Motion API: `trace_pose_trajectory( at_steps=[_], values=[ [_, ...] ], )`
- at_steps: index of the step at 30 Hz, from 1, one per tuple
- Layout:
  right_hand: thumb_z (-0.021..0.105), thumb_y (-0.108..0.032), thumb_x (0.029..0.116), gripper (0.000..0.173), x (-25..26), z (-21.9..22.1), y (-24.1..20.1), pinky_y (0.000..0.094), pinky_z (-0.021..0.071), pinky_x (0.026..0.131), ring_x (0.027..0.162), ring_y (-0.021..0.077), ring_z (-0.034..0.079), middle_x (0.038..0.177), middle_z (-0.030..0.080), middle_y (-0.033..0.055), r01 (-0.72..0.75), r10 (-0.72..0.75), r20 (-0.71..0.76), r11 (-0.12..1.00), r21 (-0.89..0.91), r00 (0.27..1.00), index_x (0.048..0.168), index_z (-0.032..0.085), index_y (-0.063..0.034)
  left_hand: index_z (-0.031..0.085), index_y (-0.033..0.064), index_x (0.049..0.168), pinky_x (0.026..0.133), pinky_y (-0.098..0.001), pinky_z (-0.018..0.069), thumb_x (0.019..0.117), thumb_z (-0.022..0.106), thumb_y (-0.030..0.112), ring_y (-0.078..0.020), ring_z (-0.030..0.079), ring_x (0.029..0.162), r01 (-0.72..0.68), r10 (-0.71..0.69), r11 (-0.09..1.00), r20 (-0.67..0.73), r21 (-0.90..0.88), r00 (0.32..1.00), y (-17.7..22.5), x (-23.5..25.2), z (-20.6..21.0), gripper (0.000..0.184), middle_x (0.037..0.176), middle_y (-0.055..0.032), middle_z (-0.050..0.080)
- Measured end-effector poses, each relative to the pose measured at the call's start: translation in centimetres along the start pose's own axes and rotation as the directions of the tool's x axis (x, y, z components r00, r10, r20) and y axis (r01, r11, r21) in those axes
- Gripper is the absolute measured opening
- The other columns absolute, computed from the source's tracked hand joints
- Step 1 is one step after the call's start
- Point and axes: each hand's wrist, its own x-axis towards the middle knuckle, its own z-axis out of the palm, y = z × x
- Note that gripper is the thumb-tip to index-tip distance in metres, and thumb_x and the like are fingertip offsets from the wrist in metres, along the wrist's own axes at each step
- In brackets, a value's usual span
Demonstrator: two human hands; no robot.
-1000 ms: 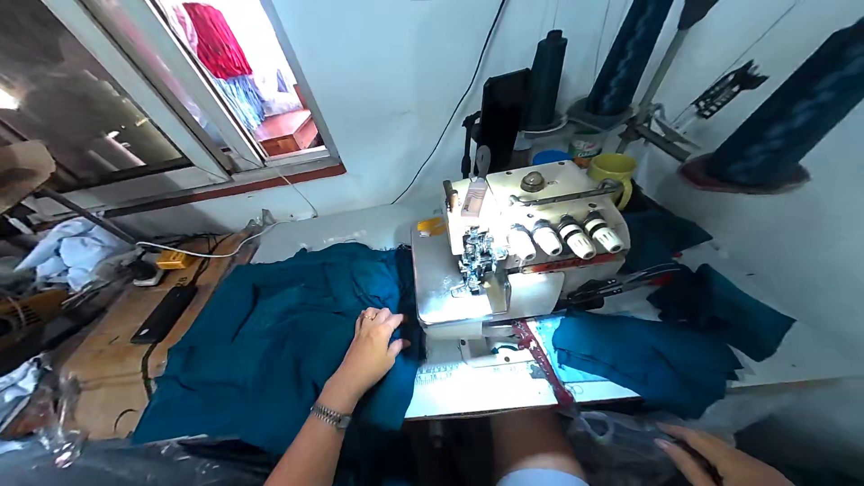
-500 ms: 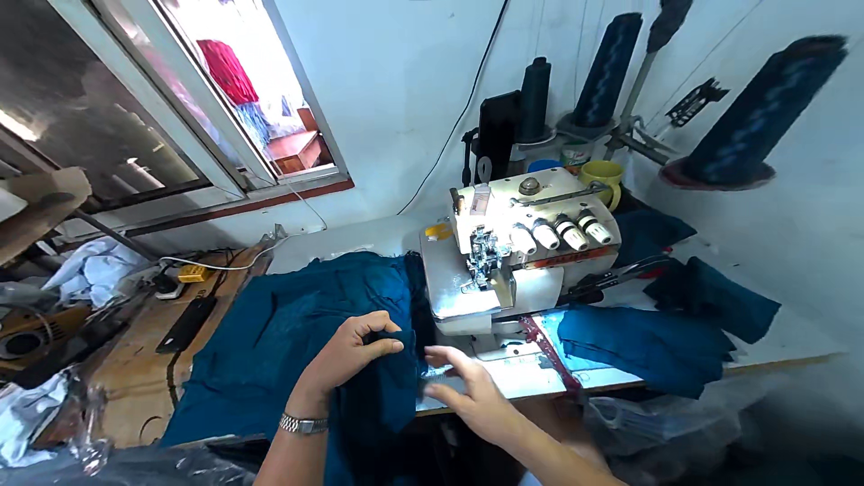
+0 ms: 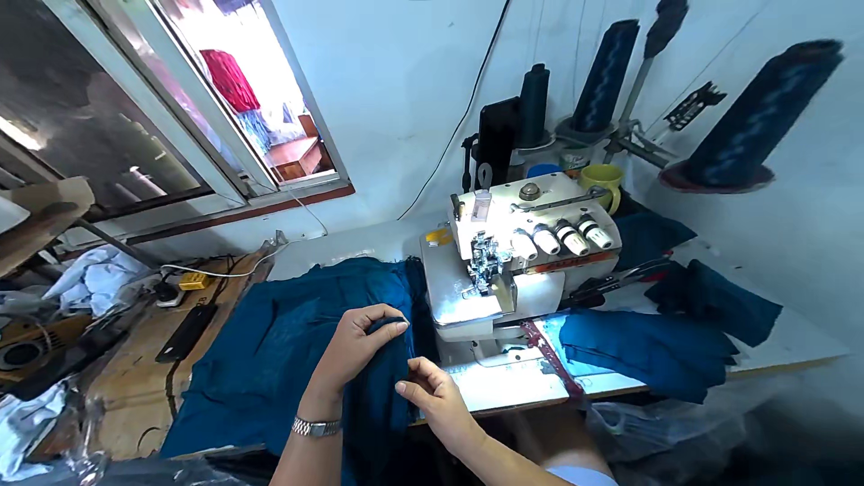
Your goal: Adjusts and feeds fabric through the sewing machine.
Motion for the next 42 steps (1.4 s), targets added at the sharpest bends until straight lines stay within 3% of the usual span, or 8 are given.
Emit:
trace_pose_trajectory(
  at_steps=[4, 12, 15, 18, 20, 24, 29, 42],
  values=[
    [0.058, -0.010, 0.1001, 0.013, -0.2, -1.2, -1.2, 0.0225, 0.0533, 0.073, 0.077, 0.0030, 0.062, 0.084, 0.065, -0.0033, 0.049, -0.049, -0.071, 0.999, 0.003, 0.996, 0.095, 0.068, -0.0035, 0.076, 0.0105, 0.094, 0.071, -0.0228, 0.0545, 0.0950, 0.069, 0.008, -0.0059, 0.067, 0.079, 0.010, -0.008, 0.998, -0.032, 0.056, 0.999, 1.4, 2.3, 0.8, 0.008, 0.088, 0.0028, 0.073],
    [0.055, -0.007, 0.1009, 0.016, -4.0, -6.8, -6.3, 0.0255, 0.0589, 0.068, 0.077, 0.0086, 0.067, 0.088, 0.069, 0.0028, 0.159, -0.204, -0.324, 0.974, -0.160, 0.924, 0.098, 0.070, -0.0017, 0.072, 0.0068, 0.096, 0.075, -0.0243, 0.0554, 0.1022, 0.056, 0.008, -0.0061, 0.065, 0.083, -0.148, 0.148, 0.988, 0.007, -0.043, 0.989, 1.5, 6.3, 8.4, 0.017, 0.094, 0.0001, 0.070],
    [0.061, -0.004, 0.0959, 0.010, -4.9, -8.1, -5.3, 0.0199, 0.0546, 0.066, 0.073, 0.0044, 0.065, 0.084, 0.069, 0.0010, 0.116, -0.199, -0.368, 0.965, -0.235, 0.908, 0.095, 0.070, -0.0021, 0.074, 0.0116, 0.099, 0.080, -0.0298, 0.0552, 0.0987, 0.064, 0.016, -0.0060, 0.066, 0.087, -0.139, 0.145, 0.985, -0.050, 0.102, 0.988, 0.5, 6.4, 10.8, 0.011, 0.093, 0.0038, 0.070],
    [0.064, 0.001, 0.0923, 0.012, -5.5, -8.1, -4.6, 0.0242, 0.0598, 0.075, 0.080, 0.0083, 0.070, 0.089, 0.073, 0.0047, 0.068, -0.129, -0.353, 0.982, -0.179, 0.927, 0.102, 0.071, 0.0017, 0.070, 0.0122, 0.106, 0.084, -0.0342, 0.0544, 0.0894, 0.075, 0.018, -0.0100, 0.065, 0.092, -0.112, 0.141, 0.977, -0.156, 0.182, 0.978, -0.1, 6.1, 11.8, 0.018, 0.098, 0.0020, 0.069],
    [0.064, 0.001, 0.0927, 0.012, -5.5, -8.0, -4.4, 0.0243, 0.0604, 0.077, 0.082, 0.0079, 0.071, 0.090, 0.074, 0.0044, 0.050, -0.112, -0.359, 0.983, -0.179, 0.926, 0.101, 0.072, 0.0019, 0.074, 0.0125, 0.100, 0.090, -0.0323, 0.0541, 0.0870, 0.077, 0.019, -0.0126, 0.062, 0.102, -0.166, 0.235, 0.942, -0.221, 0.292, 0.946, -0.3, 5.8, 12.2, 0.015, 0.106, -0.0008, 0.063],
    [0.061, 0.001, 0.0943, 0.011, -5.5, -8.1, -4.3, 0.0221, 0.0590, 0.076, 0.080, 0.0048, 0.069, 0.087, 0.072, 0.0019, 0.037, -0.113, -0.378, 0.979, -0.203, 0.919, 0.096, 0.071, 0.0006, 0.079, 0.0127, 0.093, 0.093, -0.0475, 0.0497, 0.0938, 0.064, 0.013, -0.0290, 0.065, 0.104, -0.251, 0.492, 0.643, -0.139, 0.724, 0.860, 0.2, 4.2, 13.6, 0.016, 0.106, -0.0104, 0.071],
    [0.058, 0.003, 0.0954, 0.011, -5.9, -8.3, -4.9, 0.0221, 0.0581, 0.070, 0.073, 0.0036, 0.068, 0.082, 0.071, 0.0002, 0.011, -0.092, -0.384, 0.978, -0.207, 0.919, 0.098, 0.068, 0.0000, 0.075, 0.0087, 0.123, 0.105, -0.0549, 0.0479, 0.1017, 0.051, 0.022, -0.0324, 0.067, 0.120, -0.076, 0.323, 0.575, -0.141, 0.815, 0.936, 2.0, 1.2, 16.4, 0.034, 0.127, -0.0103, 0.071],
    [0.059, 0.001, 0.0951, 0.010, -4.6, -8.3, -4.9, 0.0194, 0.0562, 0.065, 0.069, 0.0036, 0.066, 0.080, 0.070, 0.0010, 0.072, -0.142, -0.421, 0.981, -0.179, 0.896, 0.098, 0.069, 0.0006, 0.073, 0.0138, 0.128, 0.110, -0.0583, 0.0430, 0.1044, 0.048, 0.025, -0.0330, 0.061, 0.129, -0.099, 0.322, 0.663, -0.163, 0.742, 0.933, 0.8, 2.3, 16.4, 0.036, 0.135, -0.0117, 0.067]
  ],
)
